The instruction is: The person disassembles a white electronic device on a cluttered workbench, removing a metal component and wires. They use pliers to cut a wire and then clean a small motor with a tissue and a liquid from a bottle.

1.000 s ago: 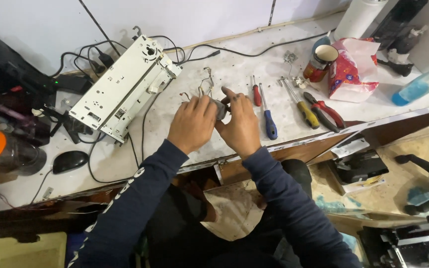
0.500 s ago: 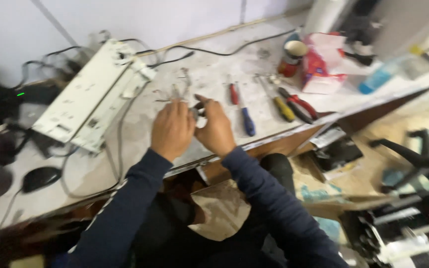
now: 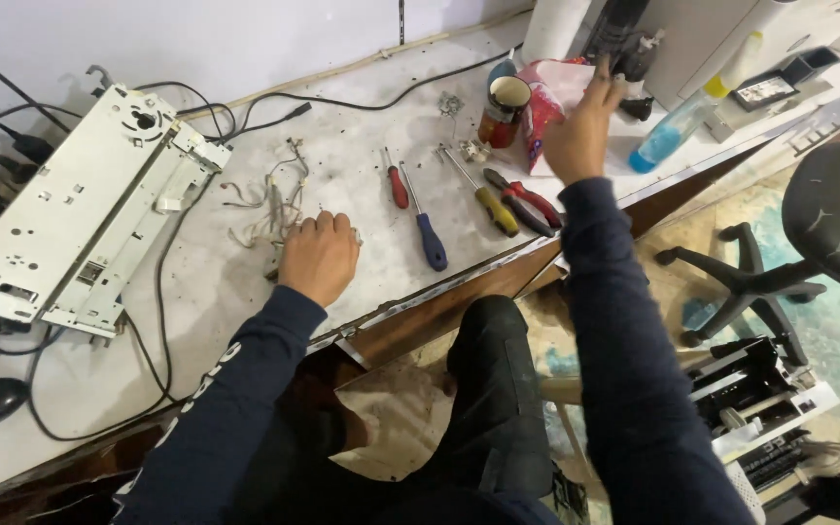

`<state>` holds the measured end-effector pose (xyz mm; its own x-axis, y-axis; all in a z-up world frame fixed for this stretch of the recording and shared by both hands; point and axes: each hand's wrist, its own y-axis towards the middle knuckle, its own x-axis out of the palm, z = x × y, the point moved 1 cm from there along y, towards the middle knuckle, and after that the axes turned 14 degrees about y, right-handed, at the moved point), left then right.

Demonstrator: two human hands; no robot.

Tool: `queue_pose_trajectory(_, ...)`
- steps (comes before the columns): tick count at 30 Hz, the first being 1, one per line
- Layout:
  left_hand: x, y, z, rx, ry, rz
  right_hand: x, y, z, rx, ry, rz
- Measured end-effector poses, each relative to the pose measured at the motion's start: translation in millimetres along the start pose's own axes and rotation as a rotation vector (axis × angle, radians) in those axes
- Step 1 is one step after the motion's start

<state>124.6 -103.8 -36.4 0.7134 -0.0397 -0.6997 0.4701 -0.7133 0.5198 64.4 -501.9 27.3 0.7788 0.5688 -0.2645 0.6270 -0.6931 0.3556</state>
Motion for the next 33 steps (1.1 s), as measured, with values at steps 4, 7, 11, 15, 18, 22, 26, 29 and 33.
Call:
queue_pose_trajectory(4, -10.7, 4.4, -9.0, -0.004, -0.047, -0.066, -19.5, 19.9, 34.0, -0.041, -0.557, -0.147)
queue_pose_trajectory(7, -34.0, 5.3, -35.7, -0.054, -0.089, -0.026, -13.2, 42.4, 93.8, -0.654, -0.733, -0.015)
queue_pose_trajectory(11, -81.6, 5.8, -83.4, -0.336, -0.503, -0.080, -20.4, 17.0, 40.6, -0.685, -0.519, 0.262)
queue_pose_trajectory(15, -119.7, -8.3, -111.1, -0.504, -0.664, -0.046, -26.8, 8.9, -1.3, -0.912, -0.435, 0.390)
queue_pose_trajectory(18, -129.6, -15.3, -114.1, -0.535, -0.795, -0.051, -19.7, 5.5, -19.9, -0.029, -0.620, -0.065)
queue_pose_trajectory(22, -135.7, -32.3, -114.5, -0.602, -0.895, -0.063, -16.5, 34.4, 59.3, -0.239, -0.839, -0.121)
queue_pose_trajectory(26, -139.1, -50.1, -115.4, -0.691, -0.968, -0.057, -20.6, 16.9, 22.4, -0.460, -0.600, 0.032)
queue_pose_trajectory(29, -136.6, -55.0, -114.8, -0.710, -0.981, -0.058, -21.4, 24.5, 24.5, -0.227, -0.438, -0.101)
queue_pose_trajectory(33, -130.1, -61.9, -114.4, -0.722, -0.995, -0.068, -29.9, 38.7, 33.2, -0.301, -0.371, 0.027)
